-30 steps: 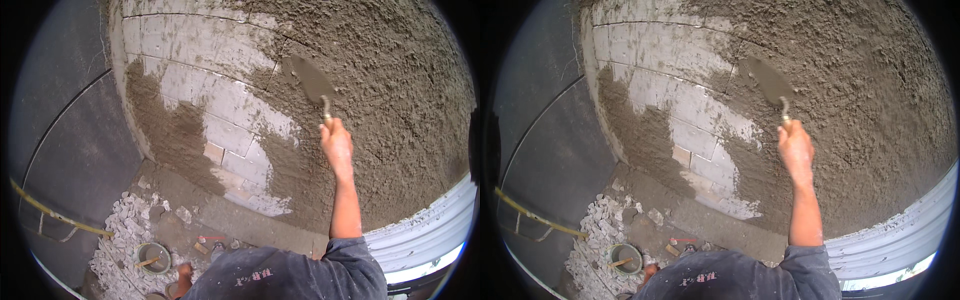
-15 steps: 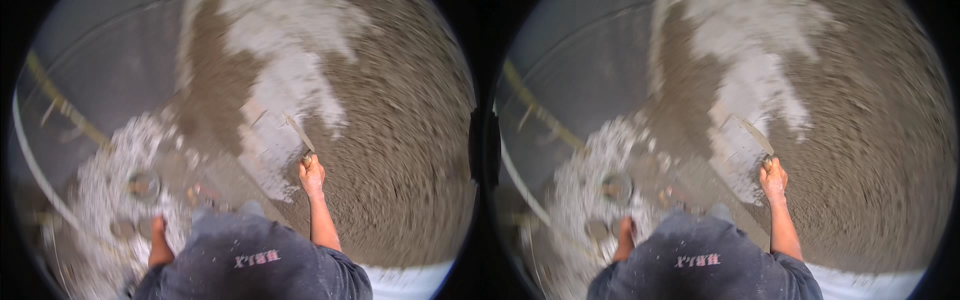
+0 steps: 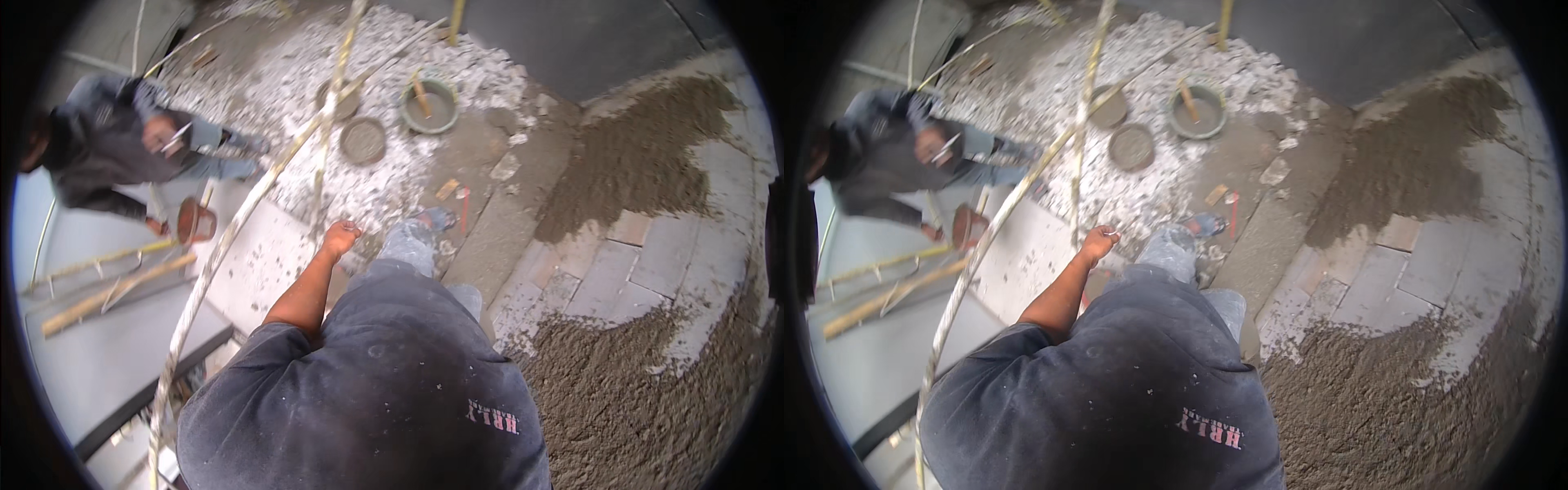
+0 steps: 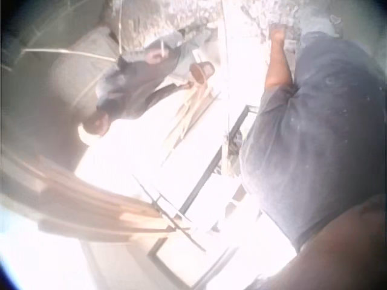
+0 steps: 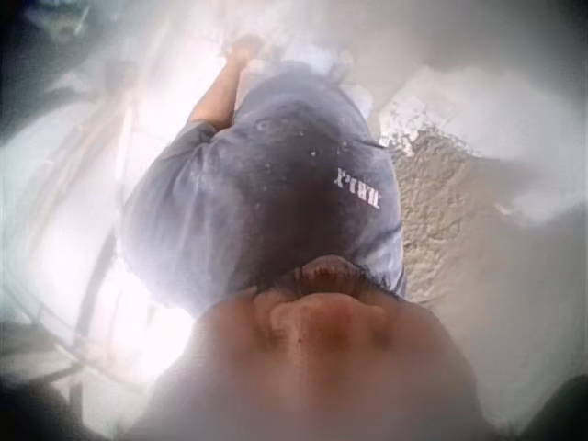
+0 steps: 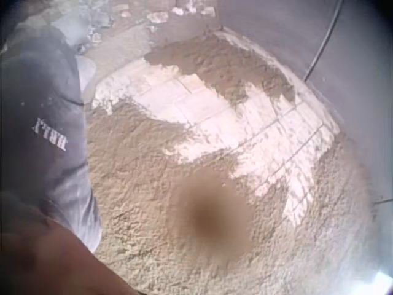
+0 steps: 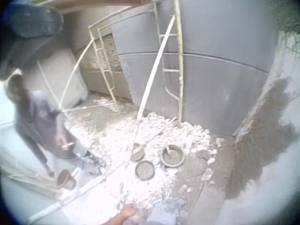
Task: The person applies mortar to a block wall using a trowel and then mixes a new batch of mortar in a bucket by adding water and stirring with the trowel.
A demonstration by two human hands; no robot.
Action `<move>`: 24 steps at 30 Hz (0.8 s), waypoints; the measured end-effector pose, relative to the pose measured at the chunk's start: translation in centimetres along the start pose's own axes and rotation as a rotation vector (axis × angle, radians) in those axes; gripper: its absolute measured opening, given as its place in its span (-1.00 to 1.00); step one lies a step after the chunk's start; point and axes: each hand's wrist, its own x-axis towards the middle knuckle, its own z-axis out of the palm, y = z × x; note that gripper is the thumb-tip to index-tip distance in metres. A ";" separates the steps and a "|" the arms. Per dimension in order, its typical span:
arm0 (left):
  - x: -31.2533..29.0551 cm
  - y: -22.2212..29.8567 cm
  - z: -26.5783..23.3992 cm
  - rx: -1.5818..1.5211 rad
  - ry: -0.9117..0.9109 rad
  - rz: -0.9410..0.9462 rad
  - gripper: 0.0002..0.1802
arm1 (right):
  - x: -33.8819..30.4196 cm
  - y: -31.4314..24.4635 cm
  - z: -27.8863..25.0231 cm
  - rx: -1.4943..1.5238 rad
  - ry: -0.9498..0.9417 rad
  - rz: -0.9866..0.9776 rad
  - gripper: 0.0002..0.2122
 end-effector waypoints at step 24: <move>7.7 -31.8 12.2 0.880 -0.093 -0.284 -0.29 | 7.5 3.5 6.4 -0.275 -0.132 -0.147 -0.92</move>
